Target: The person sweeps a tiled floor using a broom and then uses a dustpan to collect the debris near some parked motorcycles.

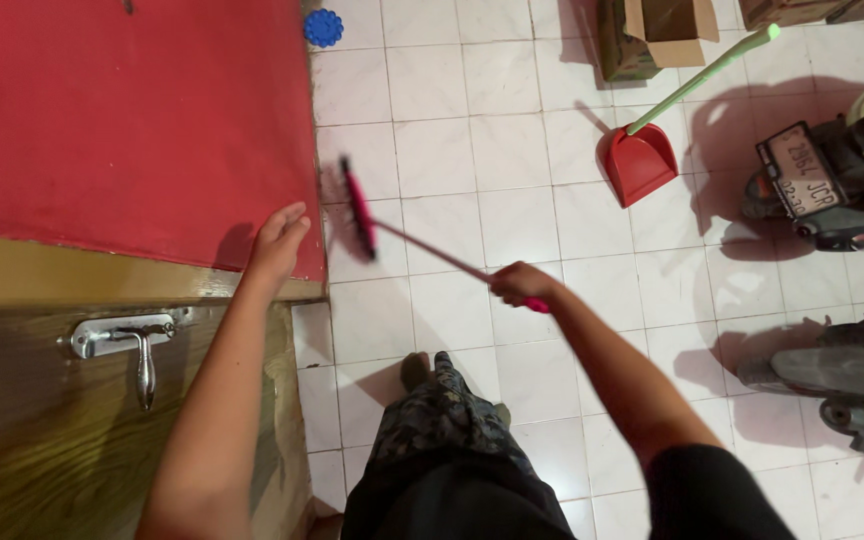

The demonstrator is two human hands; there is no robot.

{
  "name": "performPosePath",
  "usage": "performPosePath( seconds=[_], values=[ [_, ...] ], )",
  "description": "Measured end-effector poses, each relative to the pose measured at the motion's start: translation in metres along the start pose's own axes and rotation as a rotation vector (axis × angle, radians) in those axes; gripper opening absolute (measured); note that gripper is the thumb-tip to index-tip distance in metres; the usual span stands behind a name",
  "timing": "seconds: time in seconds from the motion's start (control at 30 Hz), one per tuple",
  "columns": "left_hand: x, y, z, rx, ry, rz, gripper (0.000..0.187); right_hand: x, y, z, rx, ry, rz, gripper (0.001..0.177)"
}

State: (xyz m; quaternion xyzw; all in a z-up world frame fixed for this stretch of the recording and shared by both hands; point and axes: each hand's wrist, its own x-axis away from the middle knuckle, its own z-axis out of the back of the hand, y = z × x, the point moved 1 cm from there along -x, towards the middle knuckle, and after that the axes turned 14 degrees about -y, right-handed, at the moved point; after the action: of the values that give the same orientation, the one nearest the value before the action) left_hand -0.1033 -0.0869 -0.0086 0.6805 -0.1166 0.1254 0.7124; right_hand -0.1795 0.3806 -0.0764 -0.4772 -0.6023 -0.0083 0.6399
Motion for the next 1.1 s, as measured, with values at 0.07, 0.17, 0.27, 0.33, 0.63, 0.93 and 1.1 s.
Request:
performPosePath(
  seconds=[0.07, 0.17, 0.27, 0.33, 0.63, 0.93, 1.1],
  values=[
    [0.004, 0.001, 0.004, -0.001, 0.016, 0.015, 0.050, -0.038, 0.001, -0.027, -0.048, -0.041, 0.001, 0.024],
    [0.007, 0.001, 0.009, -0.013, 0.033, 0.017, 0.050, -0.072, 0.012, -0.041, -0.007, -0.025, -0.050, 0.022],
    [0.010, -0.001, 0.016, -0.002, 0.037, 0.029, 0.050, -0.084, 0.038, -0.024, -0.122, -0.097, 0.058, 0.020],
    [0.013, -0.004, 0.018, 0.004, 0.030, 0.035, 0.050, -0.069, 0.058, 0.005, -0.121, -0.053, 0.064, 0.019],
    [0.019, 0.012, 0.018, -0.012, 0.030, 0.010, 0.050, 0.038, 0.053, 0.083, 0.471, 0.412, -0.363, 0.024],
    [-0.005, 0.022, 0.027, 0.023, 0.054, -0.126, 0.048, 0.063, -0.009, 0.095, 0.299, 0.356, -0.107, 0.027],
    [-0.030, 0.028, 0.032, 0.050, 0.080, -0.144, 0.048, -0.001, -0.061, 0.081, 0.319, 0.141, -0.033, 0.027]
  ],
)
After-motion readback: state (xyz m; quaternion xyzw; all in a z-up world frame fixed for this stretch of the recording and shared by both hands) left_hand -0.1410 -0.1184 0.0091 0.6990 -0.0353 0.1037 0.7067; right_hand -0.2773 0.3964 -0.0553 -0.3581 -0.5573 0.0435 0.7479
